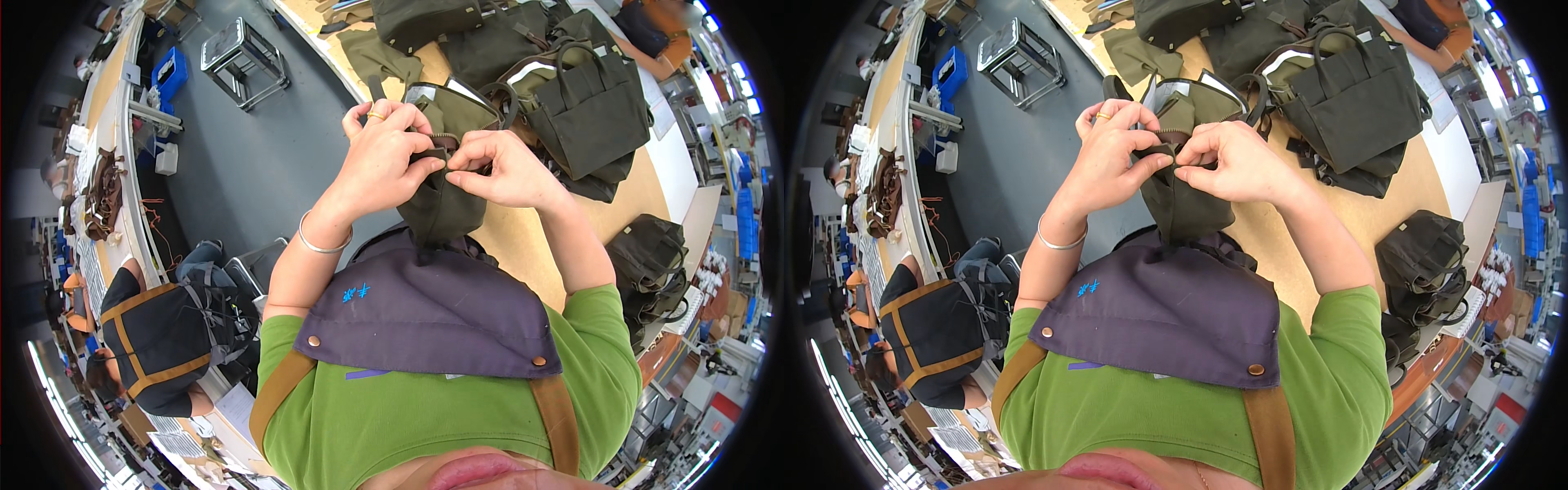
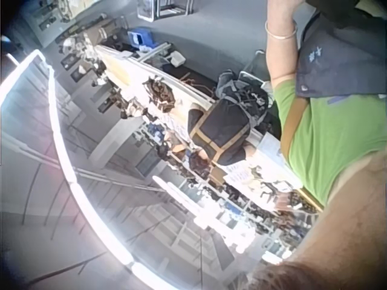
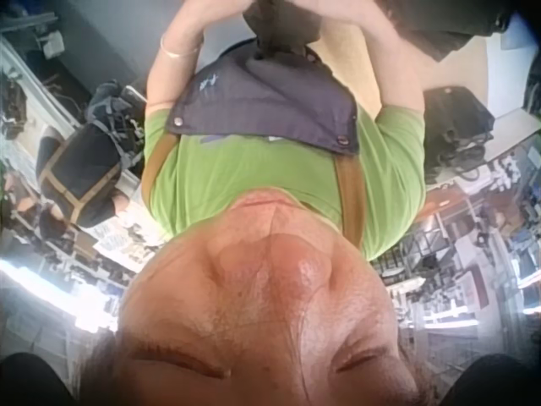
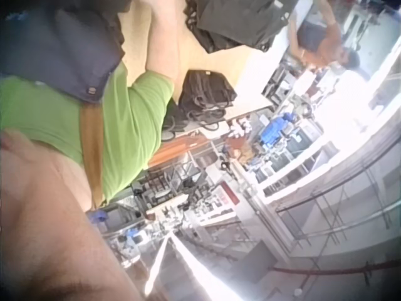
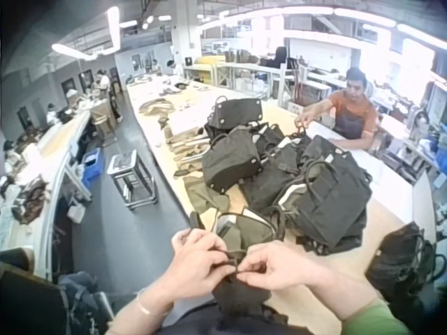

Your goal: Inspecting and assembling the metal clips and D-rings on a canvas and leather bag.

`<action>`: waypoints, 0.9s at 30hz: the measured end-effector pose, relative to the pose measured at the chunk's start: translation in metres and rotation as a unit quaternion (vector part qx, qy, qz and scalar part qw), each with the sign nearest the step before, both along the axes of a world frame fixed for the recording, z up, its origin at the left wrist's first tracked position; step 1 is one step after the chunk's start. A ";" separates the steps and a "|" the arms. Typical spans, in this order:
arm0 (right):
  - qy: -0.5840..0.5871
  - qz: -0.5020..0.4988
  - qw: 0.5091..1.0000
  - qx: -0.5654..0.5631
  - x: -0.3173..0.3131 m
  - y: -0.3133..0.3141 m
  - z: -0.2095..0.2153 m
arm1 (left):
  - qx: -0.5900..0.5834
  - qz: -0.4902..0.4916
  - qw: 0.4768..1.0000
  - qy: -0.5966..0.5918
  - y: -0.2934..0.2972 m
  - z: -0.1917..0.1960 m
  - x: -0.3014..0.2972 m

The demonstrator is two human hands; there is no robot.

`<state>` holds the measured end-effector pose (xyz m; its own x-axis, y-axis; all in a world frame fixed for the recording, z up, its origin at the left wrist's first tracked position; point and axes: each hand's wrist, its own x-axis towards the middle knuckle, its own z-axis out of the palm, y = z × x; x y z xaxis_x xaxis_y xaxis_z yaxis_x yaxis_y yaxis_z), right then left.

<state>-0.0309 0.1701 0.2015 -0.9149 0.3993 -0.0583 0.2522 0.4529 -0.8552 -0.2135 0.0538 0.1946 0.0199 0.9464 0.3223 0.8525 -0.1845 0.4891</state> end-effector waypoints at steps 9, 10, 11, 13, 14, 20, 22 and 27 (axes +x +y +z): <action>0.010 -0.043 0.998 0.040 -0.001 -0.009 -0.004 | -0.016 0.026 0.999 0.027 -0.001 0.002 0.003; 0.002 -0.047 0.998 0.041 -0.001 -0.010 -0.003 | -0.021 0.028 0.999 0.033 -0.001 0.003 0.004; -0.002 -0.051 0.999 0.019 -0.001 -0.010 -0.004 | -0.022 0.023 0.999 0.028 -0.001 0.004 0.003; -0.010 -0.060 0.998 -0.025 -0.002 -0.008 -0.007 | -0.022 0.014 0.999 0.019 -0.002 0.007 0.000; -0.006 -0.059 0.998 -0.032 -0.002 -0.007 -0.009 | -0.026 0.003 1.000 0.010 -0.001 0.007 -0.004; 0.055 -0.034 0.985 0.158 -0.001 -0.004 0.002 | -0.052 -0.031 0.998 0.008 0.005 0.009 -0.016; 0.124 -0.034 0.949 0.287 -0.001 0.004 0.003 | -0.049 -0.032 0.998 0.007 0.007 0.011 -0.015; 0.002 -0.026 0.999 -0.032 -0.008 0.024 0.003 | -0.050 -0.031 0.998 0.010 0.011 0.011 -0.014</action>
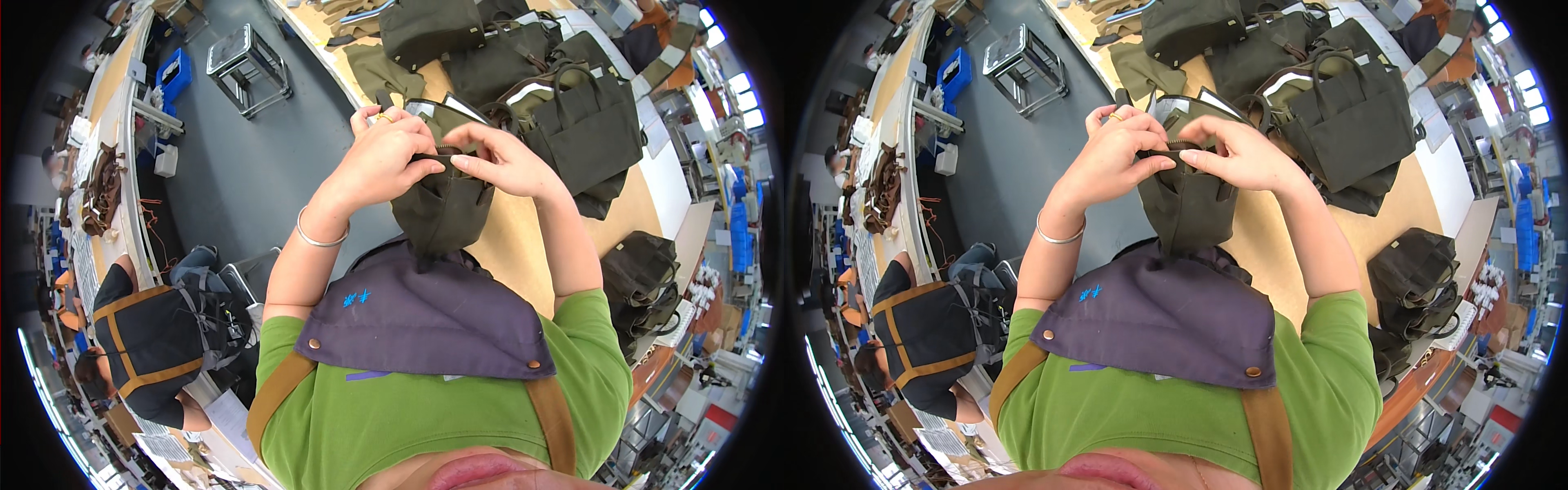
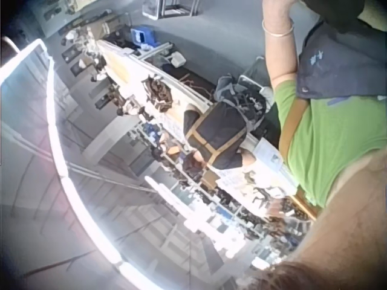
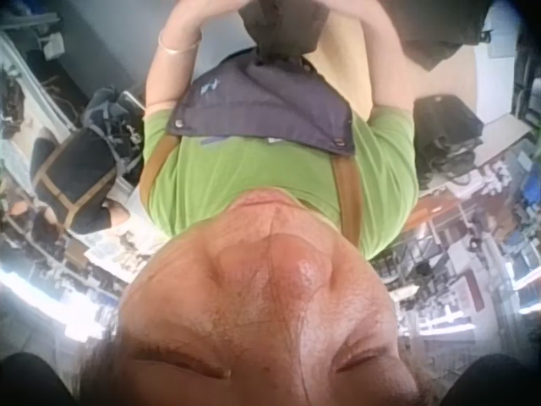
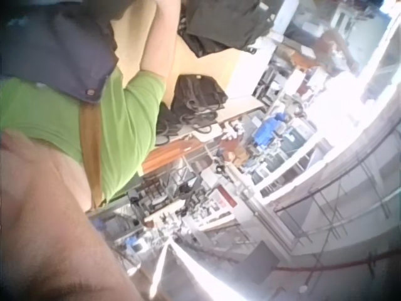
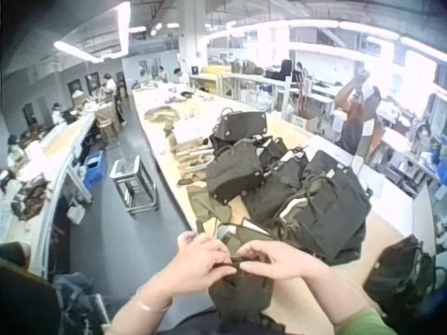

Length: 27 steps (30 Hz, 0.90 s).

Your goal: Inspecting and assembling the metal clips and D-rings on a canvas and leather bag.

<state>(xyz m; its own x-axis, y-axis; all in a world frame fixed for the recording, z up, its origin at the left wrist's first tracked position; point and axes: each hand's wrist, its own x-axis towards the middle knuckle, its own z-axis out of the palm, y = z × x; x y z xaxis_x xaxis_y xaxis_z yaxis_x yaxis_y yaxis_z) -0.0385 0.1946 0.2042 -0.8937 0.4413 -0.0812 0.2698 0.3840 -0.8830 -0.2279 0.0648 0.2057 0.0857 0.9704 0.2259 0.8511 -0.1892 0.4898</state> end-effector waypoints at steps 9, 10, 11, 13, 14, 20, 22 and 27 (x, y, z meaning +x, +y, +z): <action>0.047 0.032 0.985 -0.163 -0.004 0.012 -0.019 | -0.011 0.011 0.999 -0.040 0.003 0.001 -0.003; 0.051 0.028 0.986 -0.157 -0.004 0.011 -0.018 | -0.012 0.011 0.999 -0.041 0.003 0.002 -0.003; 0.056 0.024 0.986 -0.152 -0.004 0.011 -0.018 | -0.011 0.013 0.999 -0.042 0.004 0.001 -0.003; 0.062 0.019 0.988 -0.141 -0.004 0.009 -0.017 | -0.009 0.016 0.999 -0.046 0.005 0.000 -0.003; 0.063 0.017 0.989 -0.134 -0.004 0.008 -0.016 | -0.010 0.016 0.999 -0.044 0.005 0.000 -0.002; 0.070 0.019 0.994 -0.080 -0.004 0.005 -0.013 | -0.007 0.022 0.999 -0.043 0.005 -0.002 -0.001; 0.073 0.015 0.995 -0.068 -0.003 0.004 -0.013 | -0.003 0.024 0.999 -0.044 0.005 -0.003 0.000; 0.084 0.007 0.995 -0.060 -0.002 0.003 -0.016 | 0.001 0.030 0.999 -0.045 0.003 -0.003 0.001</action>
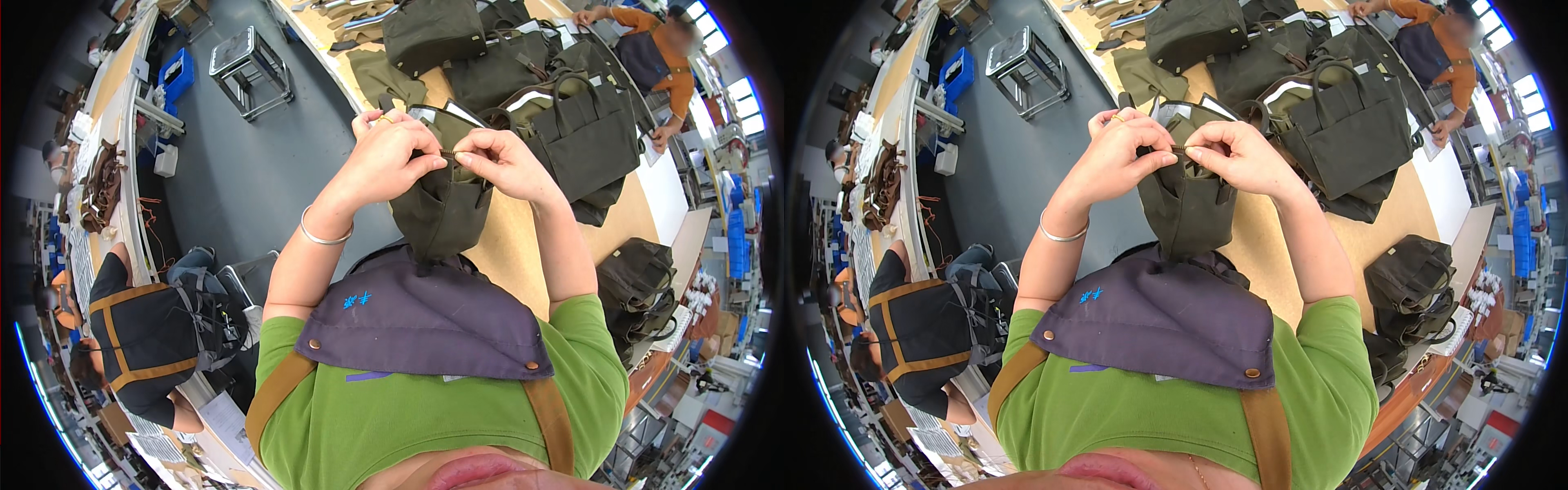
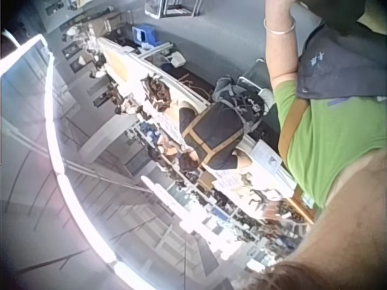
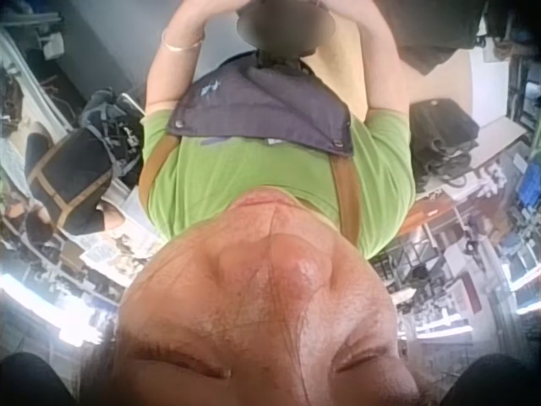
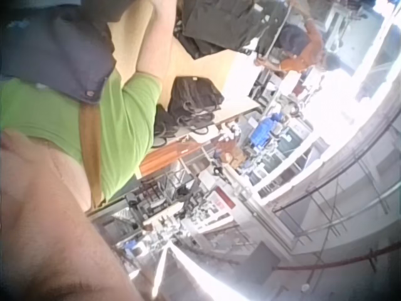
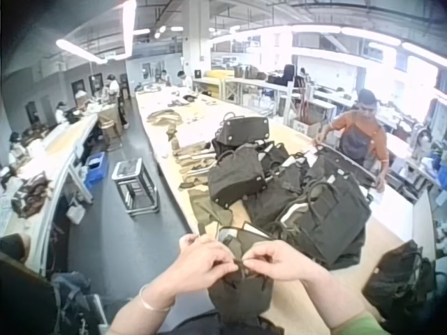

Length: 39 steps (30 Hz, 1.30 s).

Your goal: Inspecting and assembling the metal clips and D-rings on a canvas and leather bag.

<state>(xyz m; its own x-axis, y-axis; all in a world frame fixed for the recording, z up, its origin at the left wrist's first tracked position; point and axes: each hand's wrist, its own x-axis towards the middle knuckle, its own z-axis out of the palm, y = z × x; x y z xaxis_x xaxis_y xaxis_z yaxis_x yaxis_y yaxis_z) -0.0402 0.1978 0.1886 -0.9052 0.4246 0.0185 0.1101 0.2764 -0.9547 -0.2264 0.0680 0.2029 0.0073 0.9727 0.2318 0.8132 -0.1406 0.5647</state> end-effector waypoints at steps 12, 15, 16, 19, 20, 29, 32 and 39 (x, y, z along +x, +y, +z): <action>-0.016 -0.017 0.994 0.104 0.000 -0.008 0.017 | 0.000 0.006 1.000 -0.002 -0.001 0.001 0.002; -0.010 -0.019 0.992 0.121 0.000 -0.009 0.019 | 0.009 0.009 1.000 -0.007 -0.001 0.000 0.002; -0.010 -0.022 0.992 0.121 0.000 -0.010 0.019 | 0.014 0.010 1.000 -0.010 0.000 -0.001 0.002; -0.005 -0.030 0.991 0.128 0.000 -0.011 0.018 | 0.017 0.013 1.000 -0.010 0.000 -0.001 0.003; -0.002 -0.035 0.990 0.134 0.000 -0.012 0.017 | 0.018 0.019 1.000 -0.003 0.000 -0.001 0.004; -0.003 -0.056 0.994 0.098 0.001 -0.014 0.009 | 0.010 0.062 0.997 -0.039 -0.002 0.007 0.012; 0.014 -0.053 0.995 0.086 0.001 -0.015 0.007 | 0.035 0.042 0.997 -0.058 -0.003 0.004 0.009; 0.041 -0.215 0.957 0.189 -0.001 -0.037 0.011 | 0.019 0.025 0.999 -0.016 -0.010 -0.004 0.008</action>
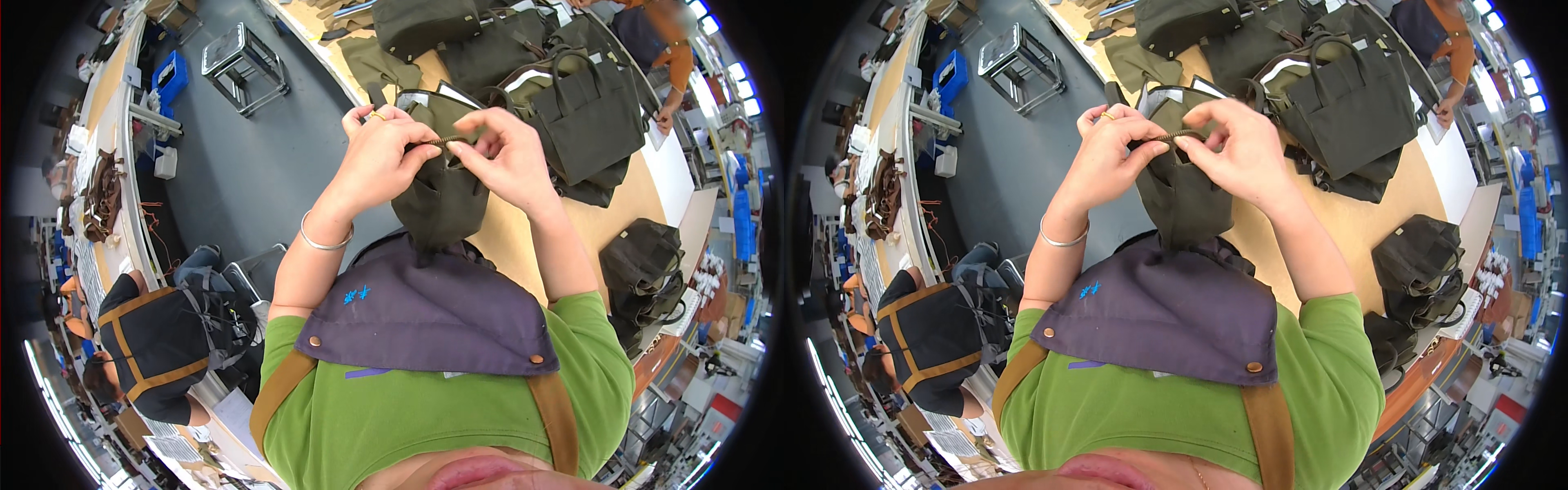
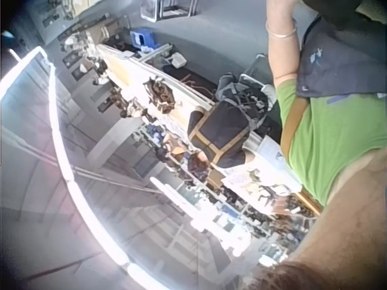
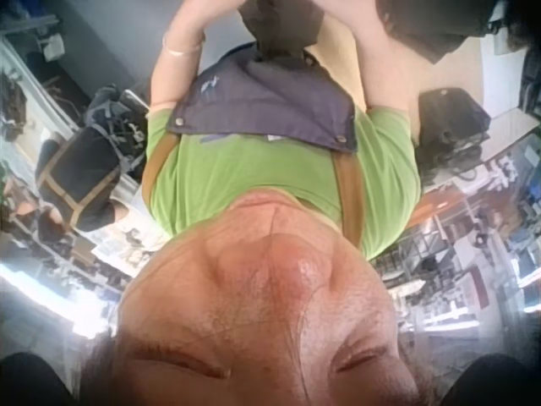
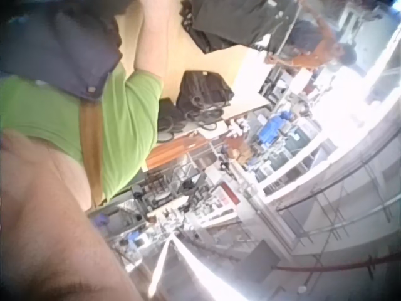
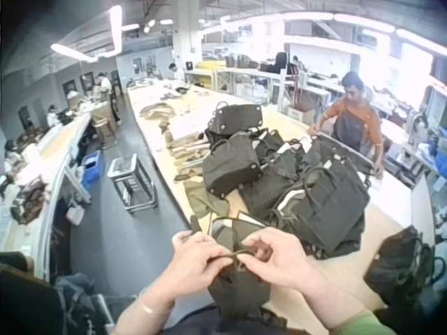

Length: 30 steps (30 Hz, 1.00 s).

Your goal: Inspecting and assembling the metal clips and D-rings on a canvas and leather bag.

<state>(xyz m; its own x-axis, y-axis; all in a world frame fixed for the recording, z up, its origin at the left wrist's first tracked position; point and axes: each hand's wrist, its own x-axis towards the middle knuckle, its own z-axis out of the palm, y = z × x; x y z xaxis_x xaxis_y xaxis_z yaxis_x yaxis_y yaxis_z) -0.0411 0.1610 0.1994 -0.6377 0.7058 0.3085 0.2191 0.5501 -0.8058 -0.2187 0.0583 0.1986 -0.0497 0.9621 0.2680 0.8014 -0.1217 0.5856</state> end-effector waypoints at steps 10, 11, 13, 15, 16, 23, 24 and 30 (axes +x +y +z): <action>0.025 0.000 0.987 0.161 0.003 -0.025 -0.028 | 0.035 -0.003 0.999 -0.024 0.000 -0.001 0.004; 0.016 -0.002 0.987 0.160 0.004 -0.026 -0.027 | 0.030 -0.002 0.999 -0.022 0.000 -0.001 0.004; 0.010 -0.009 0.986 0.165 0.004 -0.028 -0.028 | 0.020 -0.001 1.000 -0.018 0.000 -0.001 0.004; 0.015 -0.019 0.984 0.177 0.003 -0.029 -0.031 | 0.020 -0.002 1.000 -0.023 0.001 -0.001 0.004; 0.014 -0.021 0.983 0.179 0.002 -0.030 -0.031 | 0.020 -0.002 0.999 -0.026 0.001 -0.001 0.004; 0.007 0.029 0.998 0.061 0.004 -0.020 -0.028 | 0.024 -0.033 0.999 -0.035 0.001 -0.001 0.000; -0.006 0.041 0.998 0.039 0.004 -0.019 -0.026 | 0.025 -0.041 0.998 -0.042 0.001 -0.001 -0.003; 0.019 0.059 0.998 0.027 0.005 -0.016 -0.028 | 0.010 -0.073 0.996 -0.051 0.002 0.000 -0.008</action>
